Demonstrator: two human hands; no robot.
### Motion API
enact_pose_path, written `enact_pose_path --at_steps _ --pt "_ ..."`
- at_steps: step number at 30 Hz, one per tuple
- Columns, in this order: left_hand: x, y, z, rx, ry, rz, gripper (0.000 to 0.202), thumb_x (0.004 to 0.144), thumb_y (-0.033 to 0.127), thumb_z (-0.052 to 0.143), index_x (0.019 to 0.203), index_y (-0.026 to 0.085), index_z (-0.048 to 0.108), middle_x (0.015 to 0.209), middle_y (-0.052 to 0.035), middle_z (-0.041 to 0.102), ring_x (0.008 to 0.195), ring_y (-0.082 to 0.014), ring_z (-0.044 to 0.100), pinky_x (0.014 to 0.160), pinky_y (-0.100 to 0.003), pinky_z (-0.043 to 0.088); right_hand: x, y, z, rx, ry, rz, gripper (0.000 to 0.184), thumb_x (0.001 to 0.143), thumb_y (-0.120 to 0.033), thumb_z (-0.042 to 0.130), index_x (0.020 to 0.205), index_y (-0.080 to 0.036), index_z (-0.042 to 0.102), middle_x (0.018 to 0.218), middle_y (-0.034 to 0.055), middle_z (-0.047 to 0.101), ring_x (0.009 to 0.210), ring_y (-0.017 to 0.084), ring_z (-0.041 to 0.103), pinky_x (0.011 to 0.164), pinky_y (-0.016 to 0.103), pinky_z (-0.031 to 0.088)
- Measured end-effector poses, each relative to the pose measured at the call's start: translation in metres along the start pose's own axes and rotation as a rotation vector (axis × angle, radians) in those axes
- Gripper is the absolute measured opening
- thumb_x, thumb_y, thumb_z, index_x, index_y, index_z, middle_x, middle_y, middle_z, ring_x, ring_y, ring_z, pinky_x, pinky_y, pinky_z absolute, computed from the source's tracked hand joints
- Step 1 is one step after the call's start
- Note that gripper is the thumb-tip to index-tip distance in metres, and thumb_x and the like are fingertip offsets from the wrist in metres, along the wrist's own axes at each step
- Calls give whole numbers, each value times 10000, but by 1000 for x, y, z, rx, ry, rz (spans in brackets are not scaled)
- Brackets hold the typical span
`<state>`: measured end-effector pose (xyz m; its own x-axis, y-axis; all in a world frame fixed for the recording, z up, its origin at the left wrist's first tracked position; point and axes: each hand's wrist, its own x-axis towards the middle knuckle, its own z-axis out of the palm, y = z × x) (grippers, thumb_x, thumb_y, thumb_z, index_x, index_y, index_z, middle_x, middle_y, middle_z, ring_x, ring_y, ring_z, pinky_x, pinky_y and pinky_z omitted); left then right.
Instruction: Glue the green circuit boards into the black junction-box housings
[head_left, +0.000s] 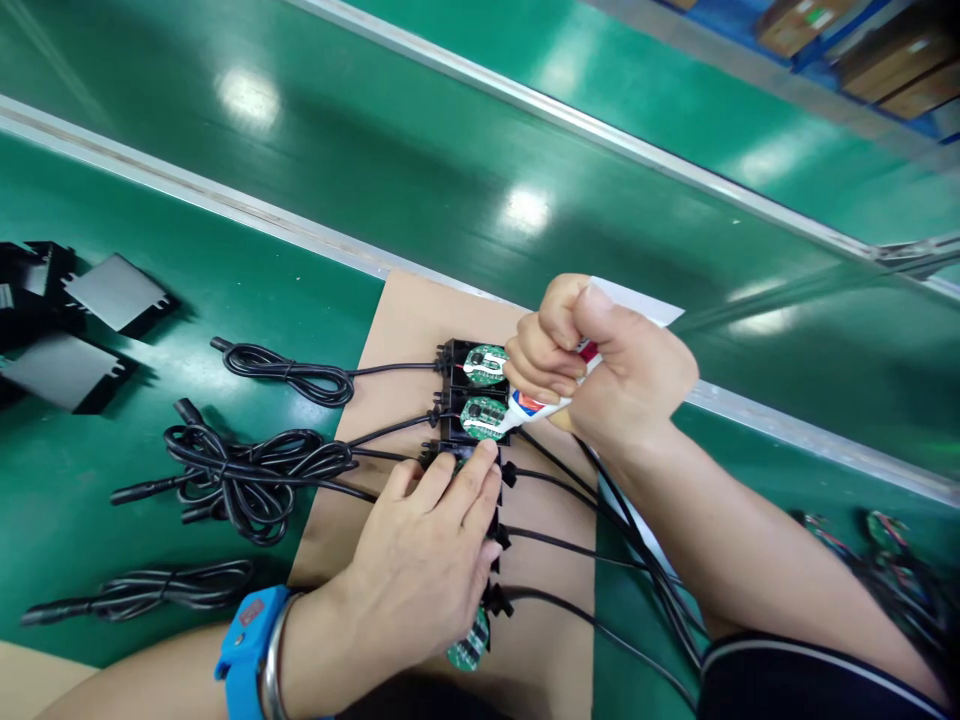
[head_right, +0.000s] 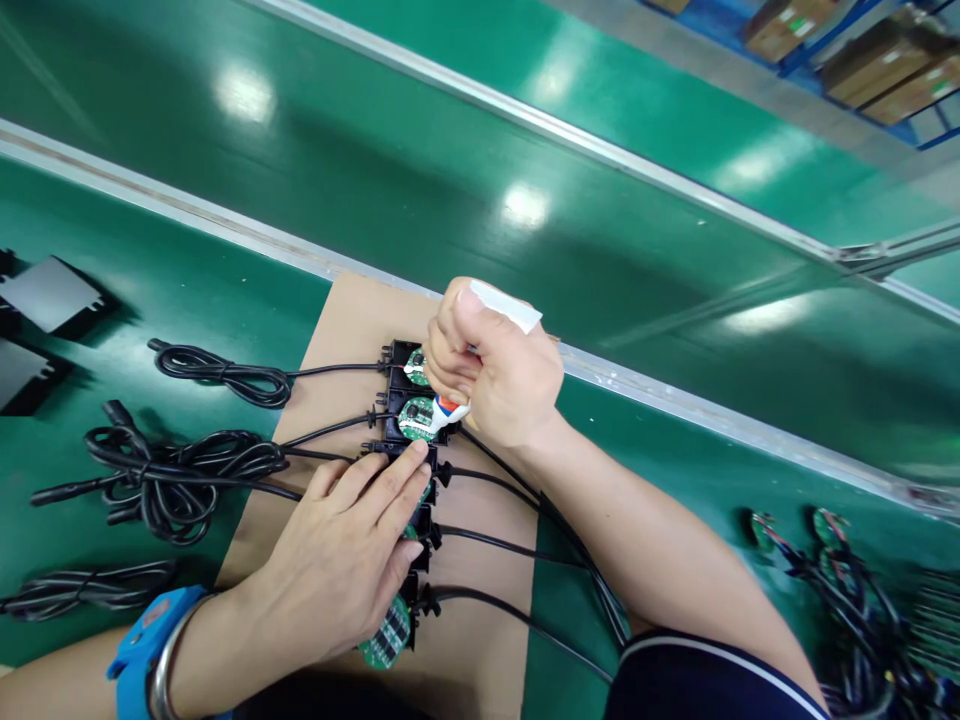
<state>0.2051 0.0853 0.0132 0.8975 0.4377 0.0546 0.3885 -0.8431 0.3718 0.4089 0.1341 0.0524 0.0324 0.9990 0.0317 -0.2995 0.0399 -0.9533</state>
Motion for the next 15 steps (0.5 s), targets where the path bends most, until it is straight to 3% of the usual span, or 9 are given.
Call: enact_pose_path --at_steps 15 --pt "-2 0 -2 1 -15 6 515 1025 363 358 1477 131 448 1614 -60 354 1254 -266 447 977 -440 329 10 9 -2 -15 31 -66 402 898 -464 604 621 -220 444 492 -70 241 373 73 214 334 231 189"
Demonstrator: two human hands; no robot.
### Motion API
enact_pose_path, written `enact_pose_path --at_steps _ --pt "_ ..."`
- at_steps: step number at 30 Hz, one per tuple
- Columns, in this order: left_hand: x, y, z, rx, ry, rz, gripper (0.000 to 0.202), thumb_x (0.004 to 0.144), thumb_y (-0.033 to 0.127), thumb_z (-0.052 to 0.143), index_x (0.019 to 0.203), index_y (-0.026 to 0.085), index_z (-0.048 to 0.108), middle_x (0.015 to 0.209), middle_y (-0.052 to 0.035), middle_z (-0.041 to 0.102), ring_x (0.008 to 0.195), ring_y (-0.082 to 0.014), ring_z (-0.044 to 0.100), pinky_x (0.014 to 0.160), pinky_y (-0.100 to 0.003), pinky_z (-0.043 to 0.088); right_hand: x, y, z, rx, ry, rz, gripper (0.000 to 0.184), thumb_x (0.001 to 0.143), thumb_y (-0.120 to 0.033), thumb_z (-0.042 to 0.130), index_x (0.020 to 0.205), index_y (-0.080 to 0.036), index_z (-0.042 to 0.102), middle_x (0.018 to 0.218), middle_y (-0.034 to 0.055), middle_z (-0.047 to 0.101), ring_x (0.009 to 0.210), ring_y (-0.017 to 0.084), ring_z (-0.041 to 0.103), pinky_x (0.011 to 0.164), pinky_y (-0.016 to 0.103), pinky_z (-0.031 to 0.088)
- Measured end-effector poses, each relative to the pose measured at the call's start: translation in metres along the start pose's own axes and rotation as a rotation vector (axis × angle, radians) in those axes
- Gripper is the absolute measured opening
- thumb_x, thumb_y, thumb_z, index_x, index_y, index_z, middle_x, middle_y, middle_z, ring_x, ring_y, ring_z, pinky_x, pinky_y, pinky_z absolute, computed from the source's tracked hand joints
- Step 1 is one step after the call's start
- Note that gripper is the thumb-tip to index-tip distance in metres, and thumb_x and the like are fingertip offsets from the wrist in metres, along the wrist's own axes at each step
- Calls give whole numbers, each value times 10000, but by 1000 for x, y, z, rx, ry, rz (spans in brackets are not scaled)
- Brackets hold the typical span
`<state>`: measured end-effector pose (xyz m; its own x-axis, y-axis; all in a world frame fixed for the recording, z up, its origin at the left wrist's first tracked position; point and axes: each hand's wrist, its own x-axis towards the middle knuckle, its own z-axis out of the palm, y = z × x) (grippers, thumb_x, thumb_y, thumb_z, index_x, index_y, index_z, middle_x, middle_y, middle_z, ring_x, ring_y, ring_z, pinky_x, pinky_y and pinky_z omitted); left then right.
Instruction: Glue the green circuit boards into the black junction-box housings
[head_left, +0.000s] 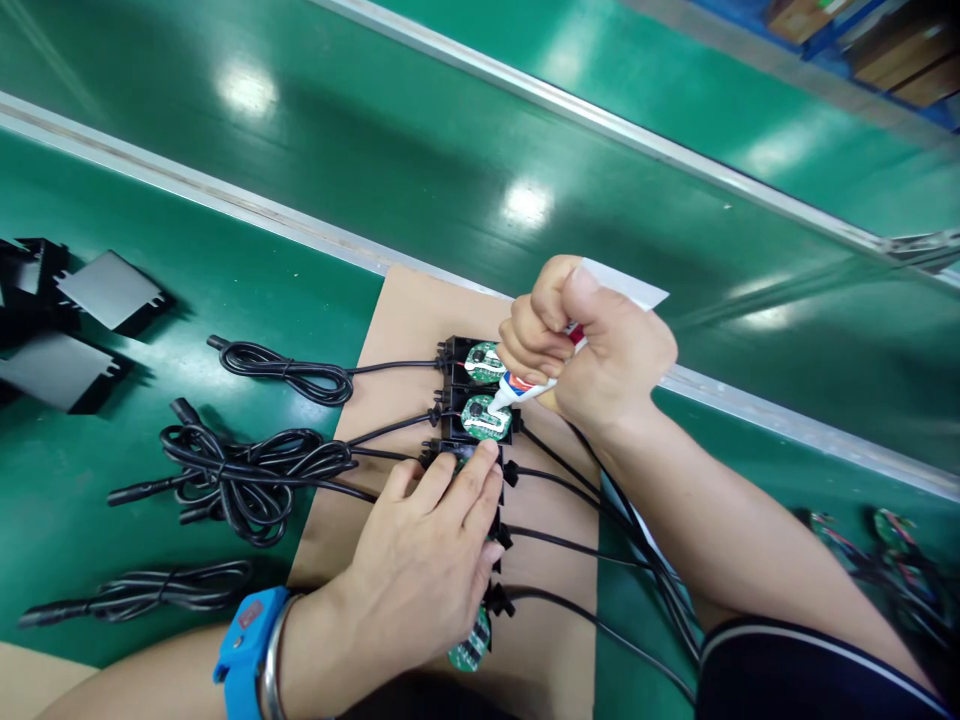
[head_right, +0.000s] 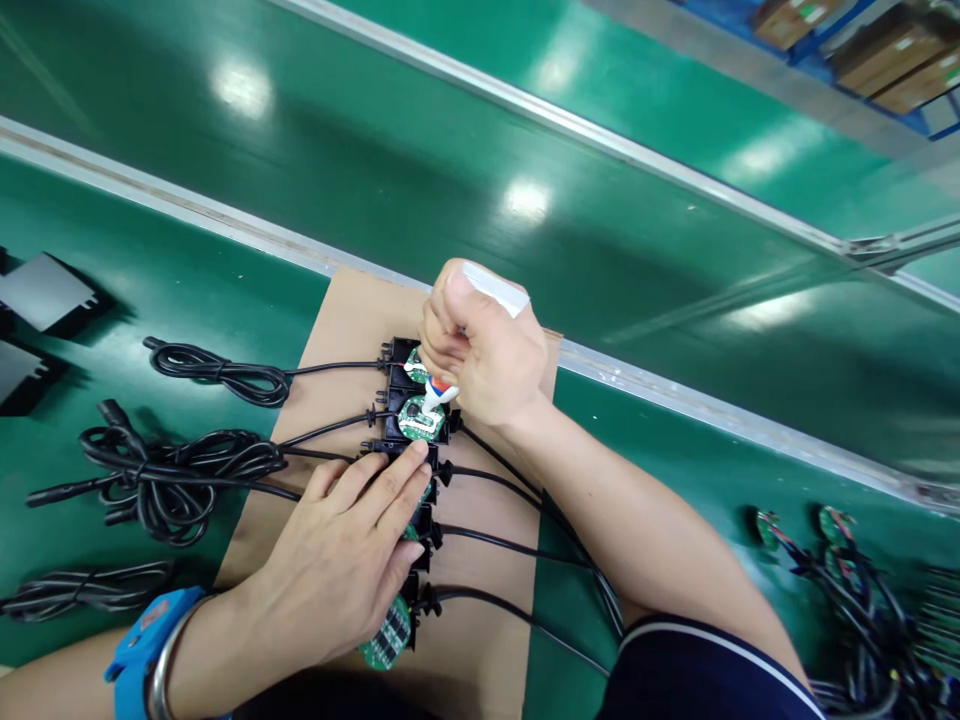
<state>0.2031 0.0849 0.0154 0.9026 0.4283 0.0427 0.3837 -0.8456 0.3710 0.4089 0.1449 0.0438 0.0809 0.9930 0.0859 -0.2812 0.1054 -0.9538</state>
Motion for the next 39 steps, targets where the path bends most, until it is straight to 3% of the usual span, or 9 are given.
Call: enact_pose_path --at_steps 10,14,18,22,27,33,39 --pt "1 -2 1 -5 28 1 512 1015 360 392 1463 122 459 1591 -67 396 1252 -274 453 974 -444 358 -4 0 1 -92 18 -81 408 894 -464 601 609 -221 438 473 -65 253 371 81 232 342 251 165" --pt "-12 3 -10 -4 25 57 491 1021 356 391 1443 123 487 1532 -73 479 1199 -266 506 930 -416 406 -22 -22 1 -53 -38 -94 348 898 -404 604 638 -215 471 481 -61 268 381 82 258 360 250 228" --pt "-31 9 -16 -23 25 159 430 1008 315 433 1357 110 576 1396 -93 606 1033 -225 588 861 -358 463 -49 -29 19 9 -44 -46 370 940 -424 556 660 -209 442 515 -58 263 417 81 276 411 260 272" --pt "-38 9 -13 4 -13 156 478 955 258 473 1398 89 539 1443 -131 564 897 -211 623 729 -345 503 -65 -11 38 54 -27 -21 396 951 -455 523 668 -205 401 531 -58 258 441 80 265 431 266 242" --pt "-37 9 -15 35 -36 150 520 910 189 459 1416 90 525 1459 -133 552 816 -201 644 636 -337 522 -59 7 43 81 -79 26 386 963 -451 500 674 -211 411 535 -59 263 437 85 257 418 257 247" --pt "-36 11 -15 59 -57 137 529 883 169 463 1397 81 551 1440 -129 573 739 -192 643 546 -321 503 -56 6 42 63 -84 91 380 956 -450 509 668 -215 425 528 -57 272 429 89 253 411 253 229" --pt "-39 9 -10 57 -92 144 566 882 166 453 1441 87 497 1502 -143 503 799 -207 646 590 -331 527 -63 -1 38 51 -51 116 379 946 -457 526 666 -220 433 527 -59 277 432 94 255 411 258 229"
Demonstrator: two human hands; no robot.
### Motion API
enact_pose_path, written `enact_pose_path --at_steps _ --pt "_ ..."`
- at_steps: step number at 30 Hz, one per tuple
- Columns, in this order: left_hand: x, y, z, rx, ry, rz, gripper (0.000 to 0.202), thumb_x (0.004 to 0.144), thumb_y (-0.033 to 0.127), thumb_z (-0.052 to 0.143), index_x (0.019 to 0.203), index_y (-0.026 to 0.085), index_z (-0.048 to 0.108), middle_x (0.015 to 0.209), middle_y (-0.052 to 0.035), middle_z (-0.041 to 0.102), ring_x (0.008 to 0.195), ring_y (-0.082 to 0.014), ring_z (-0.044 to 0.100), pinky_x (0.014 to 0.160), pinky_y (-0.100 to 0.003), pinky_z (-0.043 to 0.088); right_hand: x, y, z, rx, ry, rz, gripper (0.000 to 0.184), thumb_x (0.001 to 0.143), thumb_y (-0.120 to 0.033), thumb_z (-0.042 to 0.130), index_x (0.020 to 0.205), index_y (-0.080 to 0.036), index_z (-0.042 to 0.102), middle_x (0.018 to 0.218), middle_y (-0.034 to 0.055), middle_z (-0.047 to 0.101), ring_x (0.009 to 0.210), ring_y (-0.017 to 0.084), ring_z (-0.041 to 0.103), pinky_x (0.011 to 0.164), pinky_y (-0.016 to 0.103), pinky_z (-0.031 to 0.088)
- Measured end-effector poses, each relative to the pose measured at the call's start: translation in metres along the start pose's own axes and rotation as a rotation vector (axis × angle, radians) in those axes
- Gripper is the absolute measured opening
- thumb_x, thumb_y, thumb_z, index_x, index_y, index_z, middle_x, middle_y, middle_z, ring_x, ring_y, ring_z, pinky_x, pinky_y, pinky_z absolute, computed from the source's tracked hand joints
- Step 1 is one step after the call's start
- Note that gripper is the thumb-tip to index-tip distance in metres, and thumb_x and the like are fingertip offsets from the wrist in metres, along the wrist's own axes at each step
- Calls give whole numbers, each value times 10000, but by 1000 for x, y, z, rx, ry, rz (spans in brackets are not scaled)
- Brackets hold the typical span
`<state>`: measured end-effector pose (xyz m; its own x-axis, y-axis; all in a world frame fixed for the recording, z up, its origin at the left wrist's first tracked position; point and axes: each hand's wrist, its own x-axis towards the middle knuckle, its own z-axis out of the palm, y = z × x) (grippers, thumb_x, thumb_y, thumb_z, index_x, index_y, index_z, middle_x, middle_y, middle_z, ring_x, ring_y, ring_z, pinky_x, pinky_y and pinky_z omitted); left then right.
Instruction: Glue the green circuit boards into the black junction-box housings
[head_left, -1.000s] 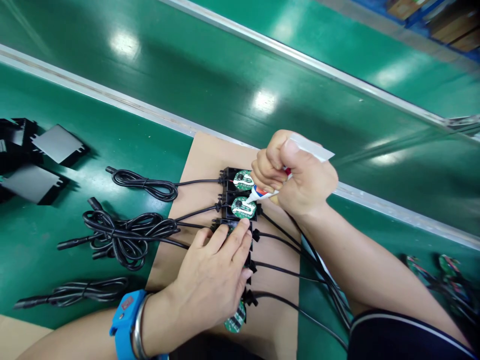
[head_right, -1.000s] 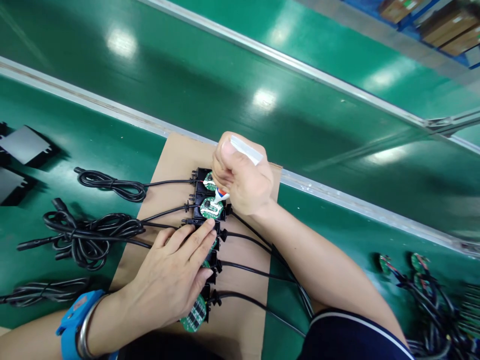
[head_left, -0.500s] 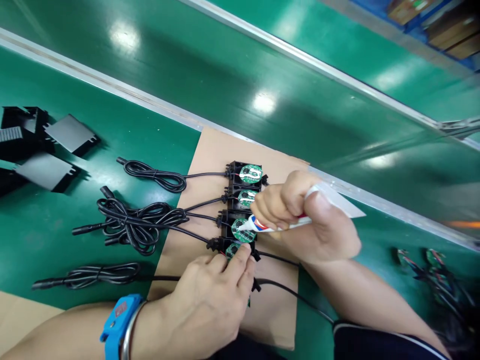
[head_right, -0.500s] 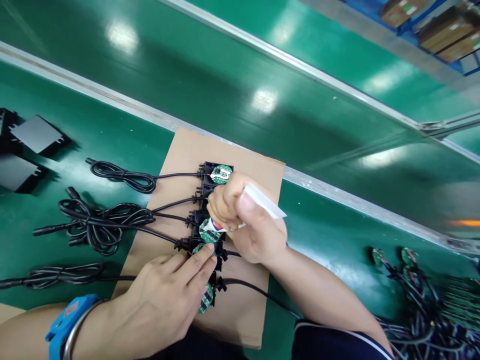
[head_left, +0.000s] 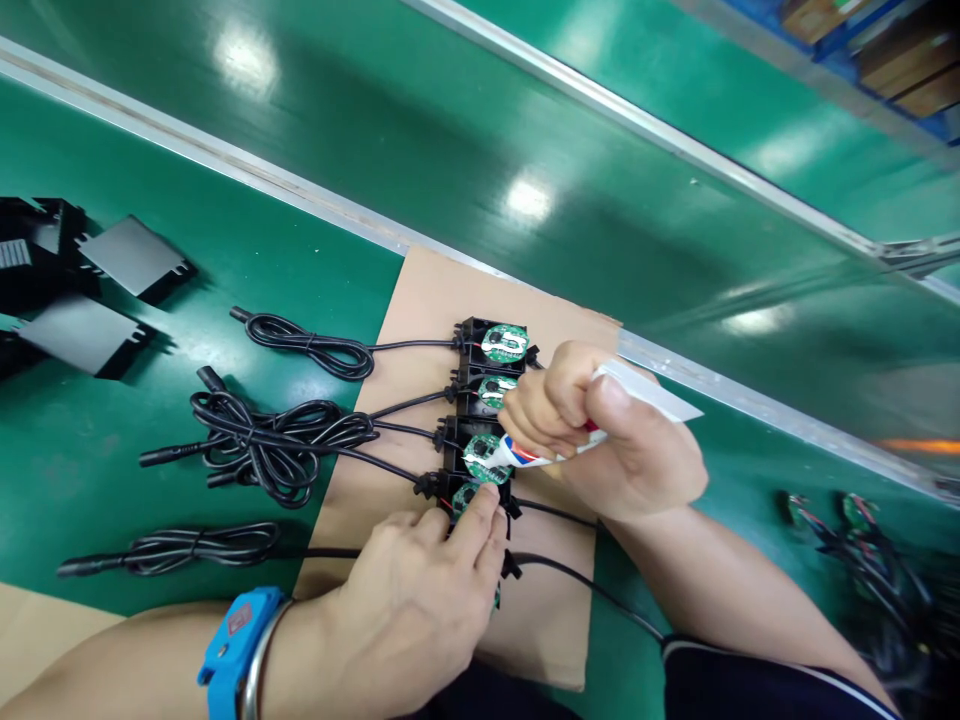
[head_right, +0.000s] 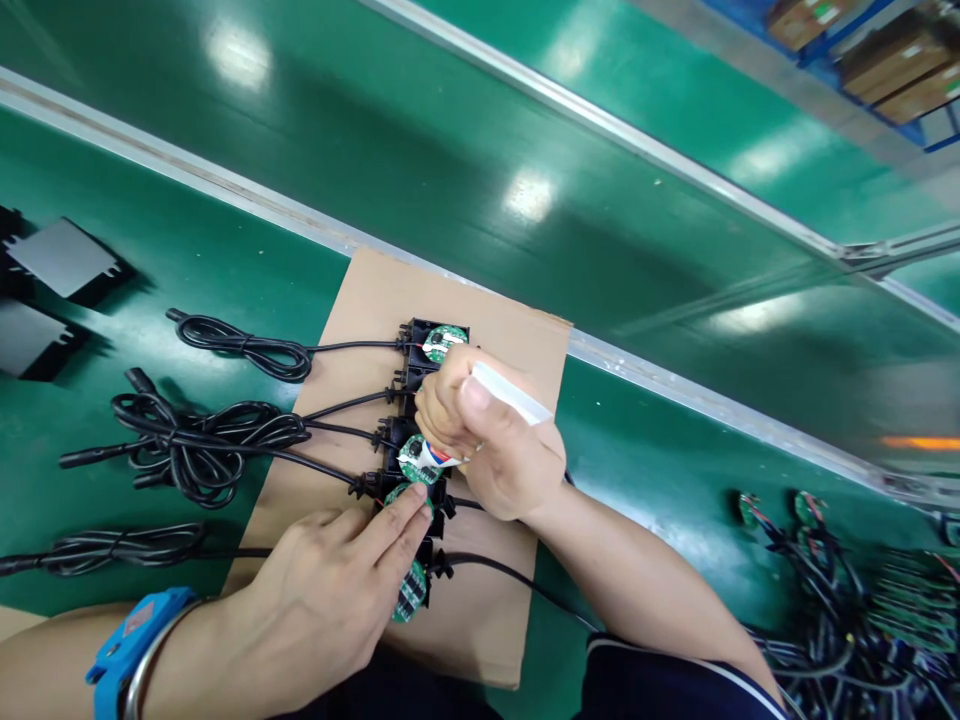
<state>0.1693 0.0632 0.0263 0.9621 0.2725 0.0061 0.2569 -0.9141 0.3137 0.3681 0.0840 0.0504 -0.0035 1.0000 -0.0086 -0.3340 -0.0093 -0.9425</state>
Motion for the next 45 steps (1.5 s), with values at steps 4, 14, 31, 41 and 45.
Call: enact_pose_path --at_steps 4,14,31,41,45 --pt "-2 0 1 -2 -12 11 592 867 158 458 1453 79 476 1509 -153 492 802 -212 641 592 -338 530 -8 -4 -1 -19 6 18 392 954 -472 510 669 -217 429 530 -54 284 440 94 255 420 265 223" --pt "-1 0 0 4 -14 20 595 847 123 469 1441 84 491 1494 -150 511 808 -210 642 611 -339 546 -9 -9 -10 -74 64 -34 381 943 -445 525 651 -217 436 513 -51 268 417 92 254 406 272 222" --pt "1 -1 -1 -10 -33 7 571 842 110 471 1409 91 529 1477 -144 532 774 -211 662 552 -334 540 -2 1 -6 -111 125 -135 377 919 -437 557 630 -221 448 492 -61 244 401 90 228 380 261 187" --pt "-19 9 -20 -20 29 191 413 896 170 486 1263 84 656 1319 -185 653 747 -197 692 533 -294 533 -39 -8 20 8 117 -86 400 932 -483 547 659 -222 415 517 -55 252 427 95 252 427 274 247" --pt "-19 11 -17 14 62 154 410 882 142 485 1235 73 681 1281 -211 665 699 -203 701 492 -290 525 -34 12 26 43 70 -111 387 957 -456 494 669 -217 395 514 -59 247 427 90 231 419 256 233"
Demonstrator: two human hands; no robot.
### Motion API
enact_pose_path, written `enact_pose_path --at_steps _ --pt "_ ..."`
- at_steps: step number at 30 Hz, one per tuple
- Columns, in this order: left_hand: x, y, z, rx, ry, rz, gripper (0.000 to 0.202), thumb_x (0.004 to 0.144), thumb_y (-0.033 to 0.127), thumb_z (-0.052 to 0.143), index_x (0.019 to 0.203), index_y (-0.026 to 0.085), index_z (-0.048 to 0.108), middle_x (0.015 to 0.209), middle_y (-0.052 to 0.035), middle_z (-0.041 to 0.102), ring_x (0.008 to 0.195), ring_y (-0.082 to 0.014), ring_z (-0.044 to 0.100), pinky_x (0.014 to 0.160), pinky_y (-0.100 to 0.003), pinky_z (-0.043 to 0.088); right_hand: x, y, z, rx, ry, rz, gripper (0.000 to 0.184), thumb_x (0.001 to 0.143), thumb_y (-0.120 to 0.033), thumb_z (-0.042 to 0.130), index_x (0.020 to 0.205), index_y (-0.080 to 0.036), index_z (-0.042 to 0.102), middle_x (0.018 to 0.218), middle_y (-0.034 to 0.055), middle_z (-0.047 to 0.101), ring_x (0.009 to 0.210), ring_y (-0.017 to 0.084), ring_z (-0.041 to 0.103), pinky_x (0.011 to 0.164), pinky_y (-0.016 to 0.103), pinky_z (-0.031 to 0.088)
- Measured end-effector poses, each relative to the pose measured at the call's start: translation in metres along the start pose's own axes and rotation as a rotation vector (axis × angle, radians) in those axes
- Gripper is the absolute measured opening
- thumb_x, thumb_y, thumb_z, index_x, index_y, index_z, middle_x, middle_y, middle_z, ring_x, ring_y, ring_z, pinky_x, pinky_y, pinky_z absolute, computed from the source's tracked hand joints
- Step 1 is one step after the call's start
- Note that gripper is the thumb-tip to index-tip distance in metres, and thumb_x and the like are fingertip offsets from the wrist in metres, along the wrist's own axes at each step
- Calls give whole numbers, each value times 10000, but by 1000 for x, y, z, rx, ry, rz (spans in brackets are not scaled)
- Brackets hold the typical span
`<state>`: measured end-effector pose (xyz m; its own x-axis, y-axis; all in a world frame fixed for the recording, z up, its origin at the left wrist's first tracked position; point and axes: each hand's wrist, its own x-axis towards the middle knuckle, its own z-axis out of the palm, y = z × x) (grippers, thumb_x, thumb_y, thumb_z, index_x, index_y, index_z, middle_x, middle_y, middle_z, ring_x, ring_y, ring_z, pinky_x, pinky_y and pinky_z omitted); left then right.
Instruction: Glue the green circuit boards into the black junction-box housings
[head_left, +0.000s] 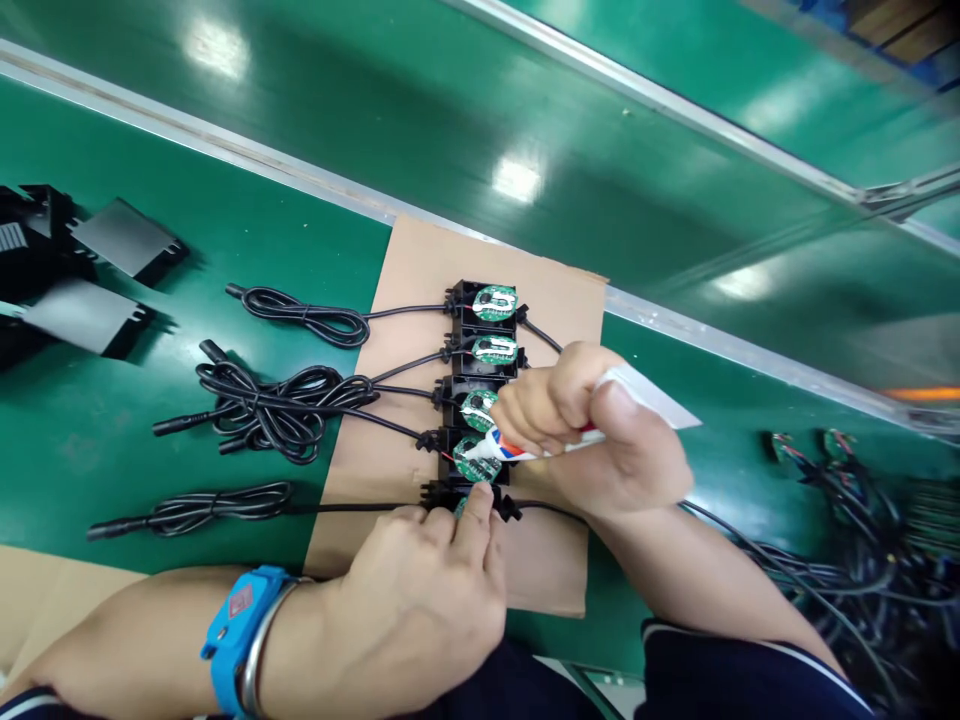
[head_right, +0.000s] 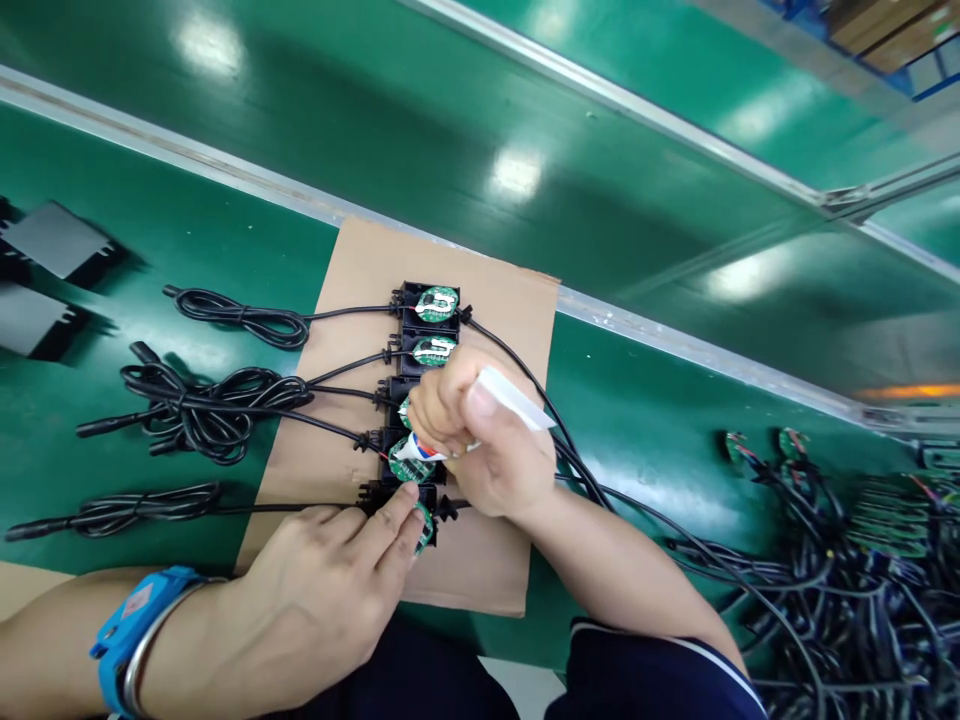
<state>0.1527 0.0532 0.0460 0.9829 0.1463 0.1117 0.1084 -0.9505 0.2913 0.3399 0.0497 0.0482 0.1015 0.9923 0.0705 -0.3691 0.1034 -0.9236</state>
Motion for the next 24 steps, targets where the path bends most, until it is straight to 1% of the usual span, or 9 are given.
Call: enact_pose_path --at_steps 3,6,10,14,20,24 --pt "1 -1 3 5 -11 8 412 867 112 484 1220 62 691 1263 -230 668 715 -212 711 506 -300 544 3 7 2 7 -3 1 381 959 -439 490 665 -213 402 517 -57 257 424 88 224 413 254 214" --pt "2 -2 3 2 -19 10 409 867 106 482 1210 70 700 1266 -229 665 727 -215 720 508 -300 550 3 8 2 17 7 14 379 945 -444 522 663 -215 416 524 -58 263 424 87 223 407 251 201" --pt "2 -1 2 -3 -46 16 389 872 116 490 1188 69 713 1275 -237 653 720 -214 724 495 -292 541 1 4 -1 -5 8 36 352 945 -425 524 674 -219 436 527 -56 279 429 91 238 411 253 216" --pt "2 -1 1 -3 -74 24 388 879 141 514 1211 57 698 1296 -256 631 732 -219 726 492 -282 535 -4 -1 -4 -5 4 40 349 957 -404 506 675 -211 437 530 -54 282 442 88 256 422 253 230" --pt "3 -2 1 -2 -58 32 391 849 120 530 1190 60 712 1256 -249 659 686 -203 713 492 -277 546 -16 -7 -4 8 31 77 360 953 -406 532 672 -204 435 545 -57 277 450 80 267 431 258 217" --pt "3 -2 0 8 -39 35 398 835 101 516 1173 60 722 1235 -246 672 688 -205 714 500 -281 556 -19 -10 -9 -30 61 49 350 943 -401 541 672 -205 437 540 -59 271 448 81 269 440 265 230"
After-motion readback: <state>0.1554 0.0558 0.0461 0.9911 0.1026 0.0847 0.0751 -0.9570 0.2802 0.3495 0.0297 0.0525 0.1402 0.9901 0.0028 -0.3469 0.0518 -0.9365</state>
